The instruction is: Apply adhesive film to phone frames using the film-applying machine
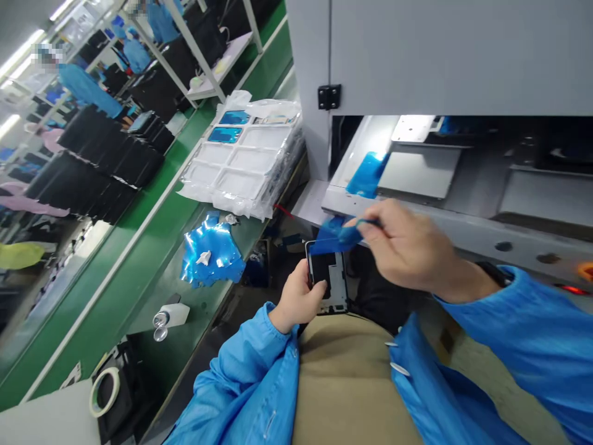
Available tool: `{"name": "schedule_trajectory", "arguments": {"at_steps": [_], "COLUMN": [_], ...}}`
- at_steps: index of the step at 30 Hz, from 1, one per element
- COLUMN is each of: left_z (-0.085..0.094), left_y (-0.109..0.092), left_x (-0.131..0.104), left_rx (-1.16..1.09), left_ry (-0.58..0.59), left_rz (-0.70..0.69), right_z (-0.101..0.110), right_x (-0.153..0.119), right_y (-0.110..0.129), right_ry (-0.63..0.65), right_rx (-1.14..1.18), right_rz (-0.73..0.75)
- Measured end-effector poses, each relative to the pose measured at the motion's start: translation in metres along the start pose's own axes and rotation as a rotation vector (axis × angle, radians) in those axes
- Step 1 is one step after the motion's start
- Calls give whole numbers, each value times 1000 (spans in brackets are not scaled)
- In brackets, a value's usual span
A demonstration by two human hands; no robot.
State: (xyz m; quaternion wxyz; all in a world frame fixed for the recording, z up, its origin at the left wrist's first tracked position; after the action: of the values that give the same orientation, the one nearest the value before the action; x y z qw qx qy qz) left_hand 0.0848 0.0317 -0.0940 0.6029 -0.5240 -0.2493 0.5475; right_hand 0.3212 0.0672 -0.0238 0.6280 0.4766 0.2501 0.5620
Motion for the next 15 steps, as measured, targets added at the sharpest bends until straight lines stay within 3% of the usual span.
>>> {"name": "schedule_trajectory", "arguments": {"at_steps": [2, 4, 6, 8, 11, 15], "left_z": [4, 9, 20, 43, 105, 229], "left_y": [12, 20, 24, 27, 31, 38], "left_x": [0, 0, 1, 6, 20, 45], "left_rx": [-261, -503, -628, -660, -673, -713], "left_ry": [-59, -125, -233, -401, -684, -1080], "left_rz": [34, 25, -12, -55, -81, -8], "right_z": [-4, -18, -37, -56, -78, -103], "right_x": [4, 8, 11, 15, 18, 19], "right_y": [-15, -35, -54, -66, -65, -41], "right_ry": [-151, -287, -391, -427, -356, -248], "right_rx": [67, 338, 652, 815, 881, 846], "right_rz": [-149, -309, -443, -499, -456, -344]}}
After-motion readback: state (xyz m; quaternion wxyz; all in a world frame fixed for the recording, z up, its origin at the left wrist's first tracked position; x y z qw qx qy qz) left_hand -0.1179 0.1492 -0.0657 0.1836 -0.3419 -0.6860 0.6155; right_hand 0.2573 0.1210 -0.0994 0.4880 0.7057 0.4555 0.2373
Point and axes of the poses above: each hand's wrist, its own x-axis towards the middle knuckle, its own z-axis out of the back of the hand, y = z × x, the point moved 5 cm from there along x, towards the middle knuckle, and after that the axes turned 3 degrees about -y, right-handed, at the moved point
